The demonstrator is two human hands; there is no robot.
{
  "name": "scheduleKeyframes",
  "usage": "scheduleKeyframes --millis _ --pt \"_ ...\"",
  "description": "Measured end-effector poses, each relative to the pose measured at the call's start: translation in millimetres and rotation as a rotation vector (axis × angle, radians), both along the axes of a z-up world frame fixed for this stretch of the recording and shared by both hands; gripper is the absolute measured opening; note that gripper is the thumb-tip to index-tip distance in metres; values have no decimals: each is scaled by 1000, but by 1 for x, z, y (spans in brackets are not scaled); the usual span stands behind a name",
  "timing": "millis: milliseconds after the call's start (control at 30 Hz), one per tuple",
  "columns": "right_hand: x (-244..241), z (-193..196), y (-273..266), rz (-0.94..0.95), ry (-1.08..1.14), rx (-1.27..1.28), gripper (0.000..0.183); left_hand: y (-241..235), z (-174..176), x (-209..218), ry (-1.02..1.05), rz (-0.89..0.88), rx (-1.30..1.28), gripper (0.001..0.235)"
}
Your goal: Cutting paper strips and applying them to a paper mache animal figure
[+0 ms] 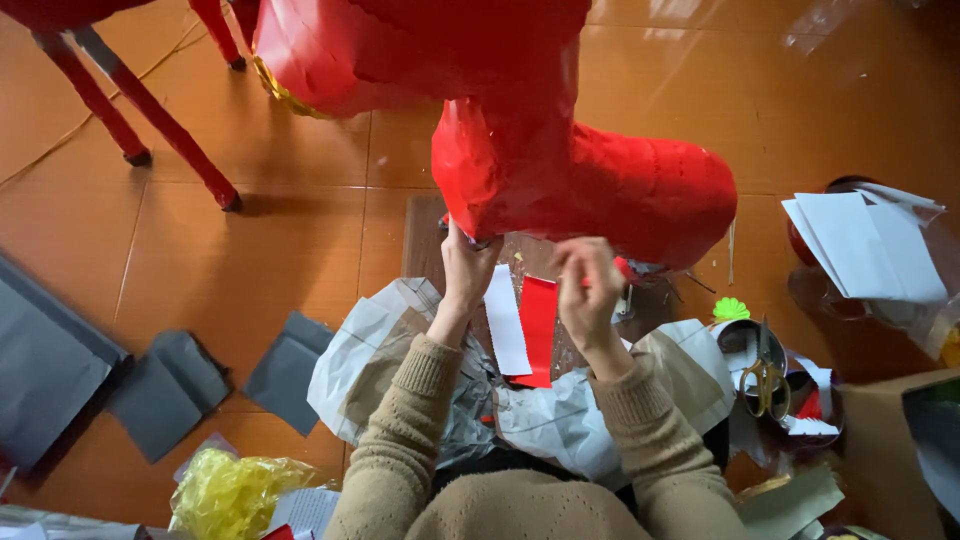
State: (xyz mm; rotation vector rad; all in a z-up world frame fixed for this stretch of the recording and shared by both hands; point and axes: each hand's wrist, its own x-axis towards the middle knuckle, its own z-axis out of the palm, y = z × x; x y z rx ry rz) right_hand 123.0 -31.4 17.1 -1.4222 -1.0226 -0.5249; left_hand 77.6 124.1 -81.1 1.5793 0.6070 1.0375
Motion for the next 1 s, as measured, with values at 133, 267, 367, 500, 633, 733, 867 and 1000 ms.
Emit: scheduleKeyframes --millis 133,267,367,500,633,733,867,1000 --pt "-5 -13 5 -3 201 -557 21 0 10 -3 31 -5 -13 38" --pt "-11 11 14 29 317 -830 16 3 0 -1 20 -14 -33 34" --pt "-3 -6 9 43 292 -1042 19 2 -2 0 32 -14 -39 32" --pt "-2 12 14 -11 329 -935 22 -1 4 -1 25 -7 -45 30" --pt "-8 30 1 122 426 -1171 24 5 -1 -6 74 -85 -122 51" --pt "-17 49 -20 198 504 -1093 25 -3 25 -26 148 -180 -161 78" --pt "-23 86 -26 366 465 -919 28 -10 48 -49 261 -278 -77 89" --pt "-9 95 1 452 377 -815 27 -8 -1 -48 213 -239 78 53"
